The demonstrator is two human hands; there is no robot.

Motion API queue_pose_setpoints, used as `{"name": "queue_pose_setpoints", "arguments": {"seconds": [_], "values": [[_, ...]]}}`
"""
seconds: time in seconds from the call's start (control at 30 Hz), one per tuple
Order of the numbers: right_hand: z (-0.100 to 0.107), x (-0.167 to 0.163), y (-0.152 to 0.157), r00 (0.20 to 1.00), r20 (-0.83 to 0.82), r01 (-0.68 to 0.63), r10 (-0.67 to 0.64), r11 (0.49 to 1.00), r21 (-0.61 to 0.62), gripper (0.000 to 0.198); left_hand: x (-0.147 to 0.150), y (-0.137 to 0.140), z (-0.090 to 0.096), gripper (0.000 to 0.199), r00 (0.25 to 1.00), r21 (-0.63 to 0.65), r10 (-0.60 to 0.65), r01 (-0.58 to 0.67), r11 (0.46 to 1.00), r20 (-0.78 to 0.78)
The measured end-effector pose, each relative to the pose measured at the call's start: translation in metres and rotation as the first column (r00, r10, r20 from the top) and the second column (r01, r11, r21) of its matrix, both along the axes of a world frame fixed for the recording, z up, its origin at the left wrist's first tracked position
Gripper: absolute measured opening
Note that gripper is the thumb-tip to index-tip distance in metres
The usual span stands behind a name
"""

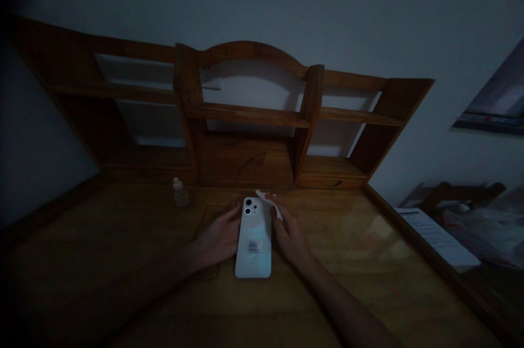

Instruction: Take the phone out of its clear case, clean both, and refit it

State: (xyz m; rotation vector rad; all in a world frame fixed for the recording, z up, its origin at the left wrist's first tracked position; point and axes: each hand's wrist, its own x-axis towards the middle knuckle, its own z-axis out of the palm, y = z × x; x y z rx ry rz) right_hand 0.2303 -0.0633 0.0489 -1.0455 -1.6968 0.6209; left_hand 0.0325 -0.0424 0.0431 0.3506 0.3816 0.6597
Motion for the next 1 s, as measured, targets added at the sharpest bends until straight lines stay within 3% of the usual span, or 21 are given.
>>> {"name": "queue_pose_setpoints", "arguments": {"seconds": [0.1, 0.27, 0.5, 0.8, 1.0], "values": [[0.001, 0.001, 0.002, 0.964, 0.246, -0.117, 0.096, 0.991, 0.071, 0.043, 0.000, 0.000, 0.000, 0.049, 1.000, 0.009, 0.003, -0.003, 1.000, 0.005], [0.004, 0.003, 0.002, 0.922, 0.366, -0.173, 0.130, 0.981, 0.087, 0.046, 0.001, 0.002, -0.002, 0.047, 1.000, 0.018, 0.021, -0.022, 1.000, 0.020], [0.008, 0.003, -0.001, 0.921, 0.355, -0.209, 0.158, 0.972, 0.110, 0.046, 0.002, 0.001, 0.003, 0.048, 0.998, 0.026, 0.056, -0.056, 0.998, 0.015], [0.005, 0.000, -0.001, 0.956, 0.239, -0.198, 0.171, 0.976, 0.091, 0.035, 0.000, 0.006, -0.007, 0.053, 0.998, 0.079, 0.030, -0.035, 0.996, 0.053], [0.003, 0.000, -0.002, 0.939, 0.242, -0.264, 0.245, 0.963, 0.051, 0.033, 0.002, 0.001, 0.003, 0.047, 0.995, 0.001, 0.097, -0.097, 0.995, -0.039]]}}
